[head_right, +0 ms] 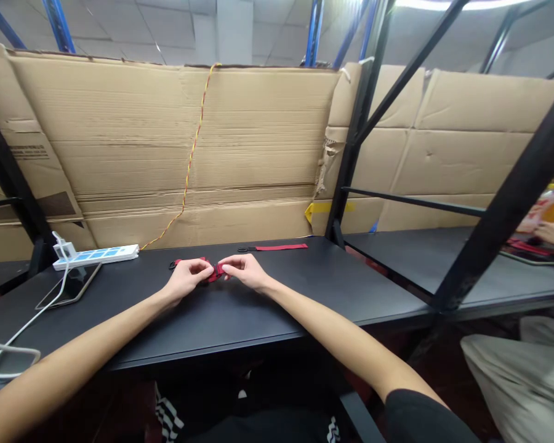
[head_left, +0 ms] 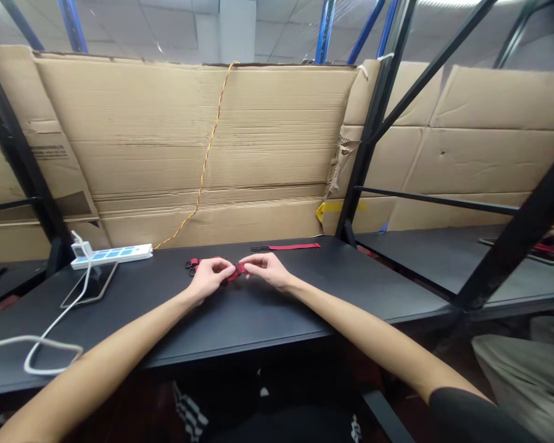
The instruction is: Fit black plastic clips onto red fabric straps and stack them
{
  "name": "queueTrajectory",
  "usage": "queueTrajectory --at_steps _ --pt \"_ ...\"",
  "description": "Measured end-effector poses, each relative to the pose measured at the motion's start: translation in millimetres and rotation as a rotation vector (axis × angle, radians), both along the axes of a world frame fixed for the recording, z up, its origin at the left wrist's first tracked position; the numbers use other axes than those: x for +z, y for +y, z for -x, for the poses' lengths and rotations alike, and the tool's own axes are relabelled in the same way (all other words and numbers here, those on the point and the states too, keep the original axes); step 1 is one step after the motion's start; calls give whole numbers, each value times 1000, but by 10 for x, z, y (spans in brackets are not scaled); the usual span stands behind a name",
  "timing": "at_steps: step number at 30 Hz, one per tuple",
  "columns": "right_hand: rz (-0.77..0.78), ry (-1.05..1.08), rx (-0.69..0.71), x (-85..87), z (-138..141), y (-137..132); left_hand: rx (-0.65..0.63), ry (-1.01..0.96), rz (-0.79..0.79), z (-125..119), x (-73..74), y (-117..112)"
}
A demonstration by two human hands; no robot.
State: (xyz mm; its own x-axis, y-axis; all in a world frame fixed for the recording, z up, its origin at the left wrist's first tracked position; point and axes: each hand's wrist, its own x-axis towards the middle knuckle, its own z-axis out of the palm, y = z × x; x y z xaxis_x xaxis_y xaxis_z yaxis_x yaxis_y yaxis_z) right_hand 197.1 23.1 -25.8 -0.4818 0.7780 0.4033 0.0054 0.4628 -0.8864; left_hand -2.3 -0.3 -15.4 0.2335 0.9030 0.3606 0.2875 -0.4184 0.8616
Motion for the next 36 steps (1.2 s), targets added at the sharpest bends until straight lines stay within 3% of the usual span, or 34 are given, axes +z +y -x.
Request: queueTrajectory --at_steps 7,12,19,23,26,30,36 --pt "56 22 34 -22 -5 12 -47 -71 38 -11 3 -11" --pt "86 21 51 0 10 -28 -14 -17 17 -21 -3 -9" --pt "149 37 25 -6 -10 -6 49 214 -295 -20 62 -97" --pt "177 26 22 -9 -28 18 -18 383 -383 -17 88 -124" --pt "206 8 40 -10 -65 70 20 545 -455 14 92 -89" --pt "201 14 -43 -12 -136 167 102 706 -466 111 123 -15" --pt "87 -118 -117 -102 -170 308 90 694 -386 198 99 17"
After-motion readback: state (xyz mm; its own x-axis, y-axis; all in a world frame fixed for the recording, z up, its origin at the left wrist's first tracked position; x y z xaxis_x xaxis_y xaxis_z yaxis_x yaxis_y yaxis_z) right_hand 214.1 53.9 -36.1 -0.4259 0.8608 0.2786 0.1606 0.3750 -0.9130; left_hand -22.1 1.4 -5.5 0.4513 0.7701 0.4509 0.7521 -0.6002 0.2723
